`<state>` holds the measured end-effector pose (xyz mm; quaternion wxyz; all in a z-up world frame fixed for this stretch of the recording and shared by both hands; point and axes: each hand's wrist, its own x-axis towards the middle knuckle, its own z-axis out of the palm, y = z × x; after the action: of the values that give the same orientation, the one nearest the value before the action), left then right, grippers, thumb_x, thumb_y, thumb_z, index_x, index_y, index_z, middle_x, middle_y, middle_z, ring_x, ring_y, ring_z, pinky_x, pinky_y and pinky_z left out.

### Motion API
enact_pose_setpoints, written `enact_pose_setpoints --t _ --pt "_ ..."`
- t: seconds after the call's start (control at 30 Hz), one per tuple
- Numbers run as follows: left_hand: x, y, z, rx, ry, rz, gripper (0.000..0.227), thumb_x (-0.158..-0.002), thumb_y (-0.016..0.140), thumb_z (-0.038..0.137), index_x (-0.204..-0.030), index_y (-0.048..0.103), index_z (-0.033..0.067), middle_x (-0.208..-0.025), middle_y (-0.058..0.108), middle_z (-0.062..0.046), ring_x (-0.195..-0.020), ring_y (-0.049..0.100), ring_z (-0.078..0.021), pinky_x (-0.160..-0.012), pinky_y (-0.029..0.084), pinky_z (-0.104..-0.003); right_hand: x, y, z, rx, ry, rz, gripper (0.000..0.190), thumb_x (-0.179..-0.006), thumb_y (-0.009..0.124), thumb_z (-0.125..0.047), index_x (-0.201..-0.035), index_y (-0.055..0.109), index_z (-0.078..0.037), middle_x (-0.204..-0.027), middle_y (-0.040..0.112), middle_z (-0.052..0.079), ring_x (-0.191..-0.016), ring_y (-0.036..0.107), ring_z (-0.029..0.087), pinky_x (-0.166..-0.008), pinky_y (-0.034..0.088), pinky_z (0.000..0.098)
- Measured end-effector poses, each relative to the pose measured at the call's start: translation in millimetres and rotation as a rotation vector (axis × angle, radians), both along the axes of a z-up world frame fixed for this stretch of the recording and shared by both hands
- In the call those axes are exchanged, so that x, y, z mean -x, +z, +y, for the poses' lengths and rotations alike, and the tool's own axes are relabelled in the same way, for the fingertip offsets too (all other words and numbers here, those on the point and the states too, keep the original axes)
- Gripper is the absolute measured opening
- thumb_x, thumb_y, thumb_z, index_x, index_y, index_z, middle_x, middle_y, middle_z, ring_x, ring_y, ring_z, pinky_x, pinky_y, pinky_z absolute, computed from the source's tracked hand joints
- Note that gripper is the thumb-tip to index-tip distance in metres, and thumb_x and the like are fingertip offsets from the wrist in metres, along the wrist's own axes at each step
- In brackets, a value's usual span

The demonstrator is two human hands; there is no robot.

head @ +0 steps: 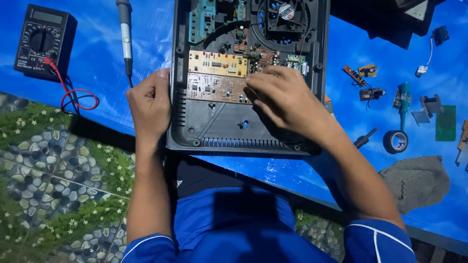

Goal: Organizing and assembling internal electronic components, including circuit boards and wiring, into the chassis of an induction cooker.

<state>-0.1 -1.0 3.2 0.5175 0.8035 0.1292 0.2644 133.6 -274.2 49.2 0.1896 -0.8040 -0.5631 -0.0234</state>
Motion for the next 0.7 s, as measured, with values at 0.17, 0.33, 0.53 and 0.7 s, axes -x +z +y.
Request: enact_pose_setpoints --t 0.17,0.33,0.53,0.7 --pt "-1.7 -3.1 -0.6 -0.036 0.017 -0.006 0.030 -0.111 0.050 0.009 -0.104 0.077 -0.0037 -0.054 0.045 -0.007 -0.052 0.035 -0.0128 -0.052 0.029 -0.031 -29.1 15.6 -9.9 -0.081 0.004 -0.006 0.044 -0.094 0.074 -0.003 -0.136 0.063 -0.005 -0.130 0.071 0.017 -0.122 0.061 0.037 -0.107 0.047 0.0504" --pt "-1.6 -5.5 -1.2 -0.057 0.043 -0.008 0.028 -0.107 0.055 0.007 -0.110 0.076 -0.0109 -0.060 0.051 -0.005 -0.054 0.033 -0.0122 -0.048 0.026 -0.031 -39.6 12.1 -9.8 -0.005 -0.099 -0.032 0.060 -0.082 0.076 0.008 -0.140 0.061 0.000 -0.135 0.069 0.017 -0.128 0.055 0.037 -0.112 0.043 0.0499" --pt "-1.6 -5.6 -1.6 -0.059 0.060 0.008 0.029 -0.107 0.055 0.008 -0.114 0.075 -0.0110 -0.062 0.055 -0.007 -0.053 0.035 -0.0121 -0.048 0.027 -0.030 -37.3 3.2 15.3 0.009 0.011 -0.129 0.041 -0.088 0.079 -0.005 -0.128 0.070 -0.001 -0.131 0.071 0.016 -0.125 0.059 0.036 -0.106 0.049 0.0467" --pt "-1.8 -5.6 -1.5 -0.060 0.050 0.006 0.029 -0.107 0.054 0.008 -0.114 0.076 -0.0099 -0.060 0.052 -0.006 -0.052 0.033 -0.0113 -0.047 0.024 -0.030 -33.6 1.4 38.0 0.116 -0.020 -0.234 0.035 -0.085 0.081 -0.016 -0.120 0.079 -0.016 -0.137 0.068 0.009 -0.127 0.053 0.031 -0.108 0.044 0.0467"
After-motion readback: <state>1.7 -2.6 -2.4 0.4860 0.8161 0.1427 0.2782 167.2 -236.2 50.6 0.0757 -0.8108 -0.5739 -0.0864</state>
